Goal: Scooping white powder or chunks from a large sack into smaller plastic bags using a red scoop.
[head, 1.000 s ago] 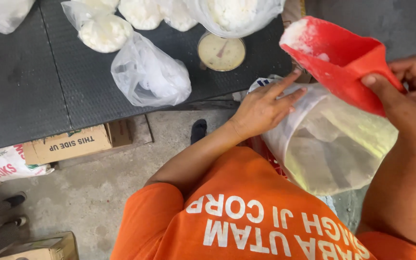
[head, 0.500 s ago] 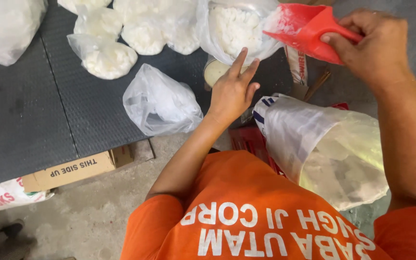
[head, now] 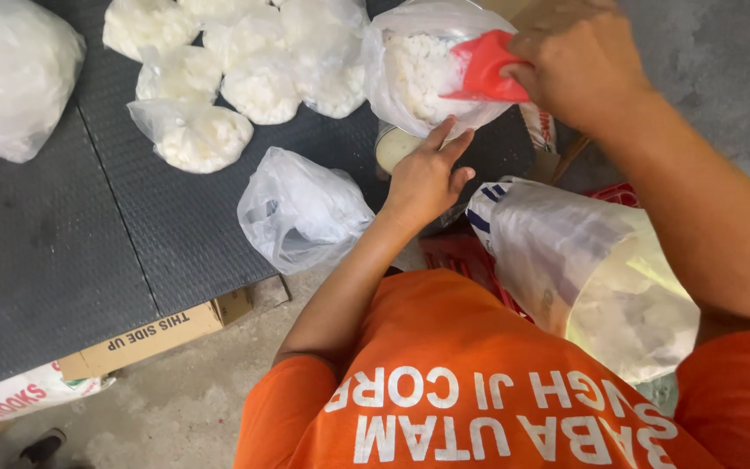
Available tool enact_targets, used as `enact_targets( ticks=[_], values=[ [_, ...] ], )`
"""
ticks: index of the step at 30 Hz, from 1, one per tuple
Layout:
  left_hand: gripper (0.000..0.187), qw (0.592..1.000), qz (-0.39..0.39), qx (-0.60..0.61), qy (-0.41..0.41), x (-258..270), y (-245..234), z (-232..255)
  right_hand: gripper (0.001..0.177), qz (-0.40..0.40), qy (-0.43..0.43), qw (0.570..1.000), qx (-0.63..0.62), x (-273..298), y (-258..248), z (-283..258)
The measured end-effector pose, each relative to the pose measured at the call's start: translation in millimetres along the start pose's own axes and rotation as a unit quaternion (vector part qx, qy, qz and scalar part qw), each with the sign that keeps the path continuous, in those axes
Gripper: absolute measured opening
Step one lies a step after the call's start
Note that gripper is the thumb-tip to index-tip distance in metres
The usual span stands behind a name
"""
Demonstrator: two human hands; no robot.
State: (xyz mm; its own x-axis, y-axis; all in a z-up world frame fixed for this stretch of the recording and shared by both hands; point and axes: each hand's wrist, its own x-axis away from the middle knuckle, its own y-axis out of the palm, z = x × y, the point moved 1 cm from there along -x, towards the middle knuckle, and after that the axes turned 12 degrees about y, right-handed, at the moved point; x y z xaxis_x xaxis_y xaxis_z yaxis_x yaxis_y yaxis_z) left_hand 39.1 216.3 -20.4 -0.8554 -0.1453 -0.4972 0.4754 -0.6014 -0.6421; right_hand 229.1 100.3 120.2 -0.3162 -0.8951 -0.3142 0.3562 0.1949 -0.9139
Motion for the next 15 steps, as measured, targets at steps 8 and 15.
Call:
enact_targets(
  ticks=[8, 15],
  values=[
    [0.054, 1.0, -0.008, 0.021, -0.007, 0, -13, 1, 0.025, 0.003, -0.032, 0.997, 0.067, -16, -22, -19],
    [0.054, 1.0, -0.005, 0.029, 0.009, 1, -12, 6, 0.02, 0.028, -0.021, 0.993, 0.114, -2, -53, -25]
  ],
)
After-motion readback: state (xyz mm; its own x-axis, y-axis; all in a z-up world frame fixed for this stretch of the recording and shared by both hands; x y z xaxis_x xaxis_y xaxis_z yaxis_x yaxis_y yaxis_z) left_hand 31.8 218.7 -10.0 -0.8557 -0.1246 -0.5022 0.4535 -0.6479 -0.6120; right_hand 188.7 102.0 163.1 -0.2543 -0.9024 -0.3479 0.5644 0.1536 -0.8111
